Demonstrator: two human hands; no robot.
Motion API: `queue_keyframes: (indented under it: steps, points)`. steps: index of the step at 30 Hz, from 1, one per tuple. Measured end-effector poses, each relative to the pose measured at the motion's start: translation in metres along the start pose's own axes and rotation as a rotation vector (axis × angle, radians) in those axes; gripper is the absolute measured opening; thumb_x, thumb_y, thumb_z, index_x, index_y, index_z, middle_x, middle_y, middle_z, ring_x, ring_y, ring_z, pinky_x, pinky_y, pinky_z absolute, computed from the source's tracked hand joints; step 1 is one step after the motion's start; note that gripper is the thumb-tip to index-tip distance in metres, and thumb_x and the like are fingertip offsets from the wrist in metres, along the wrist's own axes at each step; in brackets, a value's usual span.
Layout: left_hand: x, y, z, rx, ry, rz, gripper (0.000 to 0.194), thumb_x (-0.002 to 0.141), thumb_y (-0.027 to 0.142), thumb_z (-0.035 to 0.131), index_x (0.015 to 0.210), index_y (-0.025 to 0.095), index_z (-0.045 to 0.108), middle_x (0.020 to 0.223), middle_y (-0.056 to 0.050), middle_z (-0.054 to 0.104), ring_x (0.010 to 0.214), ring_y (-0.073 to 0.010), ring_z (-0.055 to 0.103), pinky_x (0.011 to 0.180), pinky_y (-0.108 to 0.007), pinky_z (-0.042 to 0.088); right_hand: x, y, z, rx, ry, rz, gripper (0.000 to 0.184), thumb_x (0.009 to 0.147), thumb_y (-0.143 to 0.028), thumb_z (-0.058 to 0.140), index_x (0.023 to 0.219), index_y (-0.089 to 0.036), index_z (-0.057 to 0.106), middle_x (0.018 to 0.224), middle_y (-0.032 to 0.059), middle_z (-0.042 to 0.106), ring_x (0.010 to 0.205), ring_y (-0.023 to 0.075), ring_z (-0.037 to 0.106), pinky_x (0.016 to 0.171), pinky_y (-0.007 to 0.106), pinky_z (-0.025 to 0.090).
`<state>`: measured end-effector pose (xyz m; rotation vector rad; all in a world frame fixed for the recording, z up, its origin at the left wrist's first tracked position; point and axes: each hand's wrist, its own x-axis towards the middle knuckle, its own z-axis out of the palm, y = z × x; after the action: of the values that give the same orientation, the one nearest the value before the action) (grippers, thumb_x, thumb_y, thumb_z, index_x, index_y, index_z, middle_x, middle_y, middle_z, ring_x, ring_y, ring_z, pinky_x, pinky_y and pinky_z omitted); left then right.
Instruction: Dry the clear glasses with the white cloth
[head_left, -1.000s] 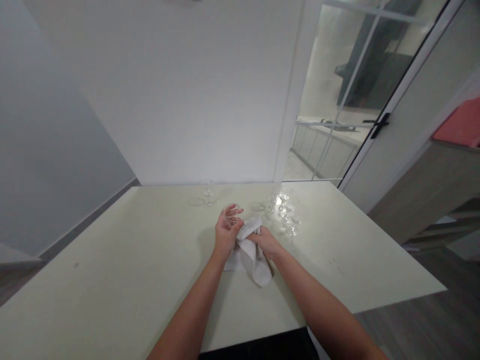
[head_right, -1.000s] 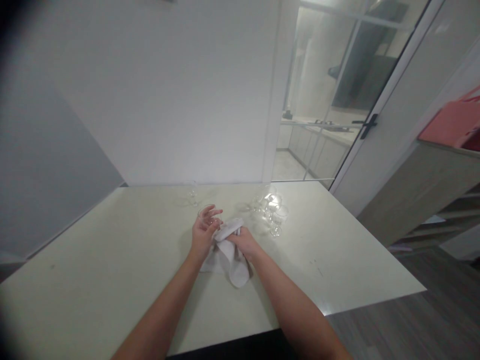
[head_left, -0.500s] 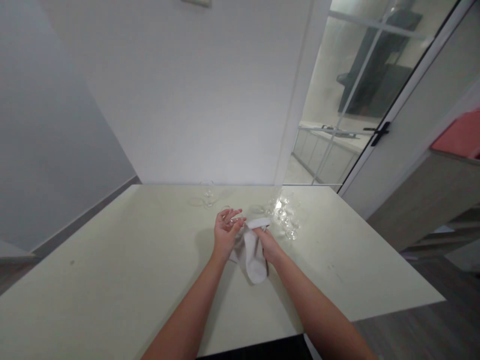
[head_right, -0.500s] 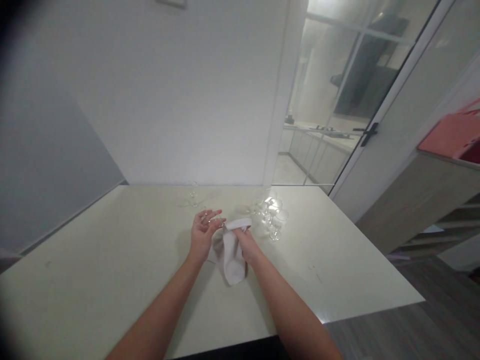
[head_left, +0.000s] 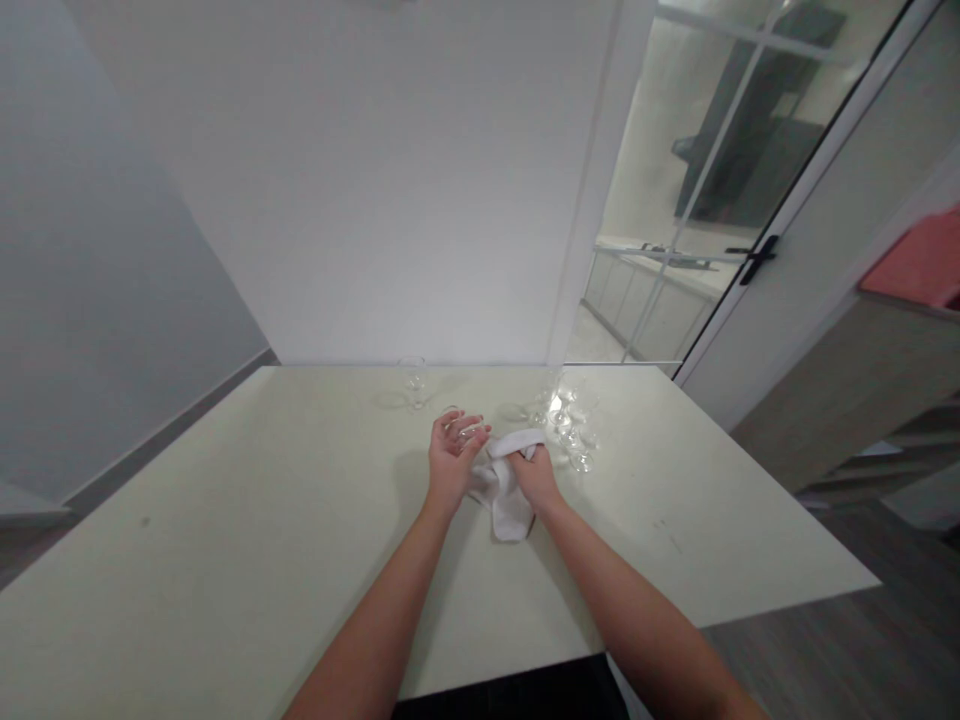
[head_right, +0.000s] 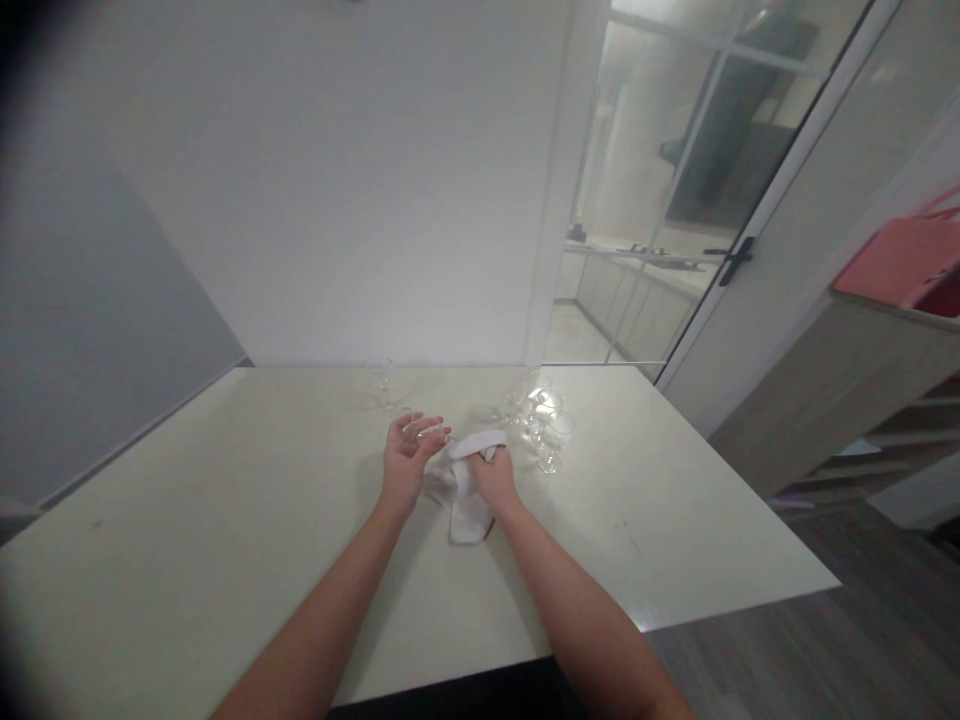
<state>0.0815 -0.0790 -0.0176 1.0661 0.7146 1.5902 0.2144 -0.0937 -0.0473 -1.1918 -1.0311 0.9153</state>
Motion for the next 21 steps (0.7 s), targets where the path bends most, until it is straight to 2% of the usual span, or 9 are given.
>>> queue_keyframes:
  steps: [2, 4, 8, 11, 14, 17, 21]
  points:
    - [0.002, 0.001, -0.002, 0.006, 0.058, -0.038, 0.055, 0.068, 0.040, 0.078, 0.108, 0.021, 0.046, 0.104, -0.007, 0.067, 0.084, -0.0190, 0.070, 0.076, -0.035, 0.056, -0.003, -0.003, 0.000, -0.030, 0.011, 0.000, 0.025, 0.069, -0.031, 0.067, 0.088, -0.016, 0.066, 0.090, 0.0066, 0.070, 0.083, 0.0203, 0.062, 0.078, 0.032, 0.049]
    - [0.004, 0.002, -0.004, 0.007, 0.123, -0.061, 0.056, 0.070, 0.044, 0.076, 0.110, 0.021, 0.045, 0.104, -0.008, 0.069, 0.079, -0.0185, 0.071, 0.070, -0.032, 0.056, -0.006, -0.005, 0.002, -0.038, -0.039, 0.015, 0.030, 0.069, -0.034, 0.070, 0.092, -0.017, 0.065, 0.093, 0.0062, 0.070, 0.086, 0.0197, 0.062, 0.081, 0.032, 0.049]
    - [0.006, 0.002, -0.008, -0.068, 0.212, -0.106, 0.052, 0.075, 0.051, 0.070, 0.108, 0.023, 0.042, 0.106, -0.009, 0.070, 0.067, -0.0136, 0.069, 0.059, -0.024, 0.051, -0.013, -0.006, 0.007, 0.131, -0.300, 0.155, 0.040, 0.073, -0.046, 0.068, 0.103, -0.020, 0.064, 0.103, 0.0063, 0.069, 0.096, 0.0206, 0.063, 0.087, 0.033, 0.049]
    - [0.003, 0.001, -0.006, -0.095, 0.110, -0.197, 0.048, 0.078, 0.059, 0.062, 0.103, 0.021, 0.048, 0.104, -0.010, 0.071, 0.064, -0.0121, 0.067, 0.058, -0.023, 0.050, -0.015, -0.005, 0.009, 0.314, -0.412, 0.251, 0.045, 0.076, -0.053, 0.062, 0.104, -0.017, 0.064, 0.101, 0.0079, 0.070, 0.096, 0.0225, 0.065, 0.087, 0.035, 0.049]
    - [-0.002, 0.001, 0.000, 0.010, -0.045, -0.186, 0.045, 0.077, 0.055, 0.066, 0.101, 0.018, 0.057, 0.099, -0.009, 0.071, 0.079, -0.0148, 0.067, 0.071, -0.026, 0.051, -0.015, -0.005, 0.007, 0.310, -0.408, 0.270, 0.044, 0.069, -0.044, 0.072, 0.104, -0.018, 0.063, 0.102, 0.0064, 0.070, 0.094, 0.0211, 0.065, 0.085, 0.032, 0.049]
    - [-0.005, 0.000, 0.004, 0.164, -0.151, -0.132, 0.043, 0.073, 0.049, 0.072, 0.099, 0.016, 0.065, 0.103, -0.008, 0.070, 0.091, -0.0166, 0.064, 0.078, -0.025, 0.049, -0.016, -0.007, 0.004, 0.219, -0.420, 0.191, 0.047, 0.066, -0.033, 0.077, 0.108, -0.020, 0.061, 0.102, 0.0036, 0.070, 0.092, 0.0184, 0.064, 0.083, 0.030, 0.049]
    - [-0.003, -0.002, 0.003, 0.180, -0.173, -0.205, 0.050, 0.072, 0.052, 0.071, 0.105, 0.015, 0.067, 0.094, -0.006, 0.070, 0.085, -0.0175, 0.064, 0.076, -0.027, 0.048, -0.018, -0.005, 0.008, 0.182, -0.431, 0.110, 0.037, 0.073, -0.036, 0.072, 0.105, -0.020, 0.062, 0.097, 0.0023, 0.069, 0.086, 0.0165, 0.062, 0.079, 0.029, 0.049]
